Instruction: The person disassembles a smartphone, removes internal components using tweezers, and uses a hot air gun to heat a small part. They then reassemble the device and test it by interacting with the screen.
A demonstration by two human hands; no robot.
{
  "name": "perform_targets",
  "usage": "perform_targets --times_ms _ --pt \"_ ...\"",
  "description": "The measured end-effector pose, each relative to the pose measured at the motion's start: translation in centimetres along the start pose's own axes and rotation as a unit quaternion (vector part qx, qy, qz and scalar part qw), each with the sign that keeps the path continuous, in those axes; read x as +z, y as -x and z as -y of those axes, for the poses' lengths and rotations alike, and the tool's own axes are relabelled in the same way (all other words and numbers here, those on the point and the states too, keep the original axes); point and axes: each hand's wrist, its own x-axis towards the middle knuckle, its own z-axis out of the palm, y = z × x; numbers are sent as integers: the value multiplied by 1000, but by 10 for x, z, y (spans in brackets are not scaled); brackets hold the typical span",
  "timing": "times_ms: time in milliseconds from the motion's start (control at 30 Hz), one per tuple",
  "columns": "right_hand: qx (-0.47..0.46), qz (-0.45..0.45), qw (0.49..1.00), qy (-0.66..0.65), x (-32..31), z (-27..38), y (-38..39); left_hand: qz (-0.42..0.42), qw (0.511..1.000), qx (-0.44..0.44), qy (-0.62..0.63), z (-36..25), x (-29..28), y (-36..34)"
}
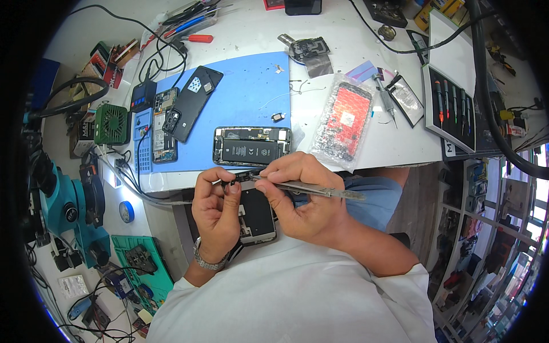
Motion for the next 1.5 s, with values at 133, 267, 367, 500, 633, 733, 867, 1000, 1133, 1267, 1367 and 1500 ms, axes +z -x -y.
perform_targets --times_ms 133,267,367,500,633,733,867,1000,1133,1267,1367,1500 --pt "4 6 1000 0 -1 -1 -2 -6 1000 6 -6 -2 2 2" --pt "44 -63 995 -70 10 -6 1 -13 999 43 -13 4 4 2" --pt "31 -66 995 -75 12 -10 1 -12 999 31 -1 4 3 3" --pt "12 -71 994 -77 17 -16 4 -15 999 -12 38 1 4 4" --pt "-30 -41 998 -24 17 -24 8 -34 996 -48 69 0 9 0" --pt "-54 -46 997 -4 20 -29 11 -33 995 -56 78 3 7 -1" --pt "-70 -48 996 20 24 -32 15 -40 992 -77 88 7 5 -2" --pt "-103 -59 993 18 30 -38 16 -53 986 -100 120 7 4 -3" --pt "-125 -57 990 24 31 -36 14 -67 983 -104 134 8 6 -3" --pt "-89 -49 994 33 27 -29 13 -63 980 -99 162 12 5 -1" --pt "-27 -71 997 -23 26 -28 17 -50 977 -116 171 11 3 -1" --pt "48 -131 974 -181 29 -23 12 -7 978 -94 185 17 -3 -1"
